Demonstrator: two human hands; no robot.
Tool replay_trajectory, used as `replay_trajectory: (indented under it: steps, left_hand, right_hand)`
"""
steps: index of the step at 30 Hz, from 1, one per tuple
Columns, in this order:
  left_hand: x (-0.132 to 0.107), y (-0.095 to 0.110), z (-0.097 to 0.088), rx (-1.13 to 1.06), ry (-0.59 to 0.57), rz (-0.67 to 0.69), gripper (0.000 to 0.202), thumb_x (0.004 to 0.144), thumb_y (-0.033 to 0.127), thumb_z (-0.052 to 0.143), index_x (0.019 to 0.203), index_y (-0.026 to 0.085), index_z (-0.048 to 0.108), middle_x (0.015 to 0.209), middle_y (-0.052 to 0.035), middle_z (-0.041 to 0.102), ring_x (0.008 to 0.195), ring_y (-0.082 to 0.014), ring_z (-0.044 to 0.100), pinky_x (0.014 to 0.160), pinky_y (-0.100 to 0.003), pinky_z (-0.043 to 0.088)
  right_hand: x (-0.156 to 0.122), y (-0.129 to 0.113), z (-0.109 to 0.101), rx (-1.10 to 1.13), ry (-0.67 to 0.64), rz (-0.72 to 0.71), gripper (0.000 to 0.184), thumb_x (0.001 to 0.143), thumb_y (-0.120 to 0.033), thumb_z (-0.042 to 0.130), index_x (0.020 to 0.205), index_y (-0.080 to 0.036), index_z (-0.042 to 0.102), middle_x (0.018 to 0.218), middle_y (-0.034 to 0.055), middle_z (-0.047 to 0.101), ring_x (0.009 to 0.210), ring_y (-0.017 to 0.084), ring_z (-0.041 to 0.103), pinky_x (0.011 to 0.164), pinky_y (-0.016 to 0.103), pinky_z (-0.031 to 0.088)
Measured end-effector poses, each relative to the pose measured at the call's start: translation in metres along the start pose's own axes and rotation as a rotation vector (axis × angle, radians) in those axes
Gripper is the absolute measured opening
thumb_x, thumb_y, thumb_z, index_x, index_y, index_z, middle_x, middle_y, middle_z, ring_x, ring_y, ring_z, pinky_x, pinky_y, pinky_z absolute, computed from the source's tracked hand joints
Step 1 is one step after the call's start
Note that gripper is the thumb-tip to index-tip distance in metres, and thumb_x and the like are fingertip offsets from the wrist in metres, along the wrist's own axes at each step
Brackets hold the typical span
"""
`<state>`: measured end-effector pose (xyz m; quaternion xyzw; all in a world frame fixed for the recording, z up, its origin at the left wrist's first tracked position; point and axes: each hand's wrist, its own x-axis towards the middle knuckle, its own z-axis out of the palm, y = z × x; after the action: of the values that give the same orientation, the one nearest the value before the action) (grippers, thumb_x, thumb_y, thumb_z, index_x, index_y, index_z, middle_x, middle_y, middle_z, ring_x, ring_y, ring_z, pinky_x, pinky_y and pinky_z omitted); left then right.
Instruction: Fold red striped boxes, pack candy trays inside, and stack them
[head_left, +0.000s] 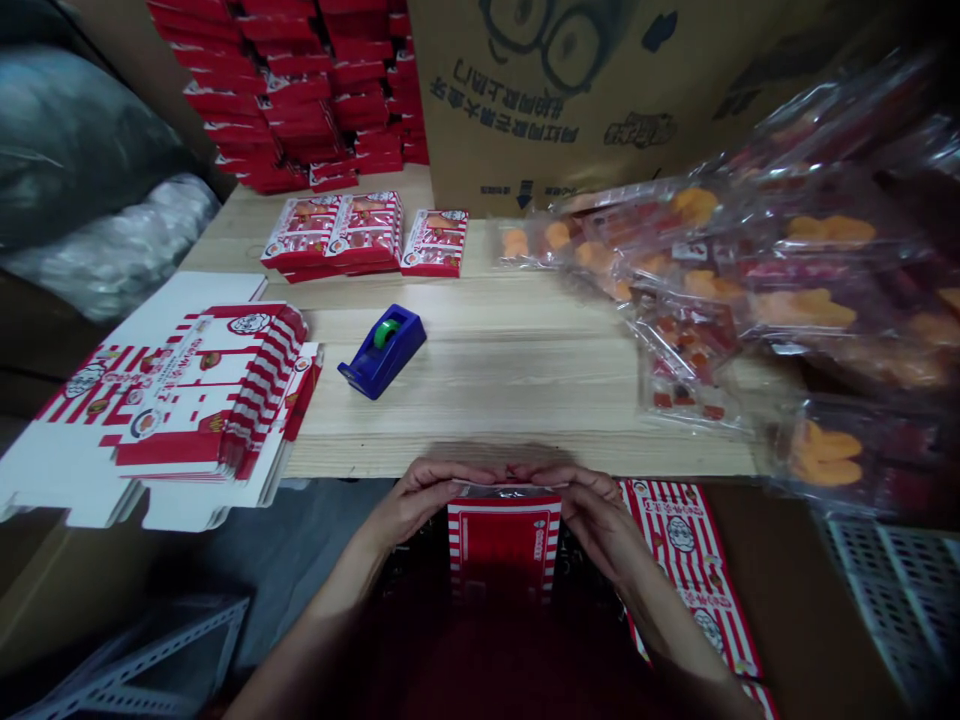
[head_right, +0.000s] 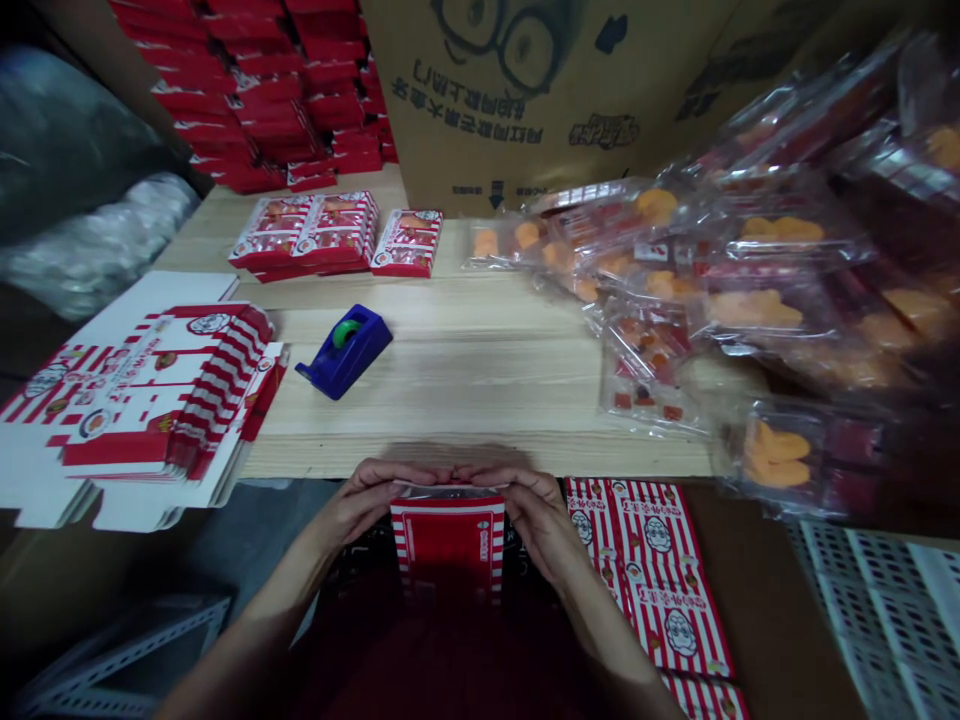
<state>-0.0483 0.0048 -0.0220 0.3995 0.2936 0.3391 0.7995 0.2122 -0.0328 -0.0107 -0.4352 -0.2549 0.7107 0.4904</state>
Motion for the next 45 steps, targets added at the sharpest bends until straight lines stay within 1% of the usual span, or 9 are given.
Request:
replay_trajectory:
  steps: [8, 12, 16, 22, 27, 29, 33, 40, 45]
  left_hand:
    - [-0.008, 0.017, -0.008, 0.348, -0.132, 0.011, 0.036, 0.095, 0.035, 0.068, 0.131, 0.027, 0.073, 0.147, -0.0113, 0.062, 0.137, -0.0306, 0.058, 0.115, -0.044, 0.043]
    - [-0.004, 0.014, -0.001, 0.429, 0.088, 0.037, 0.028, 0.097, 0.031, 0.065, 0.121, 0.03, 0.077, 0.142, -0.0076, 0.066, 0.134, -0.0291, 0.06, 0.115, -0.048, 0.044]
    - [0.004, 0.016, 0.001, 0.457, 0.189, 0.097, 0.026, 0.096, 0.032, 0.066, 0.119, 0.03, 0.078, 0.133, -0.0069, 0.073, 0.129, -0.0285, 0.064, 0.115, -0.049, 0.045]
    - [0.002, 0.022, 0.006, 0.56, 0.164, 0.1, 0.027, 0.098, 0.038, 0.063, 0.119, 0.028, 0.078, 0.131, -0.0079, 0.074, 0.123, -0.0272, 0.068, 0.11, -0.047, 0.049]
    - [0.009, 0.032, 0.018, 0.598, 0.112, 0.052, 0.024, 0.097, 0.038, 0.065, 0.112, 0.027, 0.08, 0.122, -0.0082, 0.078, 0.112, -0.0258, 0.073, 0.101, -0.043, 0.054]
    - [0.013, 0.04, 0.02, 0.626, 0.032, 0.032, 0.026, 0.095, 0.036, 0.069, 0.118, 0.028, 0.078, 0.125, -0.0077, 0.076, 0.116, -0.0264, 0.071, 0.102, -0.043, 0.054]
    - [0.017, 0.048, 0.016, 0.694, -0.053, 0.042, 0.037, 0.094, 0.034, 0.071, 0.131, 0.032, 0.071, 0.134, -0.0059, 0.072, 0.124, -0.0269, 0.067, 0.109, -0.047, 0.05]
    - [0.024, 0.043, 0.014, 0.61, -0.005, 0.023, 0.031, 0.095, 0.031, 0.068, 0.125, 0.031, 0.075, 0.123, -0.0053, 0.077, 0.111, -0.0266, 0.074, 0.099, -0.044, 0.057]
    - [0.023, 0.041, 0.013, 0.575, -0.007, 0.005, 0.032, 0.094, 0.03, 0.068, 0.125, 0.032, 0.075, 0.121, -0.0047, 0.078, 0.111, -0.0273, 0.073, 0.099, -0.045, 0.057]
  right_hand:
    - [-0.008, 0.004, -0.009, -0.138, -0.178, -0.11, 0.021, 0.09, -0.036, 0.065, 0.099, -0.03, 0.084, 0.129, 0.0053, 0.074, 0.129, 0.031, 0.062, 0.11, 0.046, 0.048]
    - [0.0, 0.007, -0.006, -0.376, -0.136, -0.182, 0.019, 0.094, -0.028, 0.07, 0.107, -0.037, 0.081, 0.128, 0.0018, 0.075, 0.126, 0.024, 0.064, 0.111, 0.043, 0.047]
    - [0.015, 0.006, -0.003, -0.342, -0.125, -0.222, 0.019, 0.096, -0.03, 0.069, 0.109, -0.037, 0.08, 0.129, 0.002, 0.074, 0.125, 0.023, 0.065, 0.111, 0.043, 0.047]
    - [0.017, -0.005, -0.003, -0.458, -0.208, -0.174, 0.013, 0.094, -0.035, 0.071, 0.104, -0.033, 0.08, 0.124, 0.0031, 0.076, 0.122, 0.023, 0.066, 0.109, 0.042, 0.047]
    - [0.022, -0.022, 0.003, -0.51, -0.22, -0.197, 0.016, 0.089, -0.035, 0.077, 0.077, -0.026, 0.075, 0.104, 0.0021, 0.079, 0.099, 0.019, 0.072, 0.095, 0.039, 0.055]
    - [0.027, -0.028, 0.003, -0.534, -0.289, -0.152, 0.007, 0.089, -0.035, 0.077, 0.088, -0.028, 0.078, 0.116, 0.0031, 0.077, 0.108, 0.02, 0.071, 0.099, 0.04, 0.055]
    - [0.035, -0.032, 0.0, -0.647, -0.397, -0.12, 0.023, 0.091, -0.038, 0.074, 0.114, -0.034, 0.078, 0.124, 0.0032, 0.077, 0.118, 0.023, 0.069, 0.107, 0.046, 0.051]
    - [0.048, -0.034, 0.002, -0.635, -0.367, -0.079, 0.019, 0.087, -0.04, 0.076, 0.104, -0.031, 0.082, 0.096, 0.0016, 0.083, 0.089, 0.02, 0.076, 0.087, 0.04, 0.06]
    - [0.047, -0.034, 0.006, -0.618, -0.341, -0.072, 0.015, 0.086, -0.036, 0.077, 0.098, -0.029, 0.082, 0.094, 0.0006, 0.083, 0.085, 0.018, 0.075, 0.083, 0.035, 0.06]
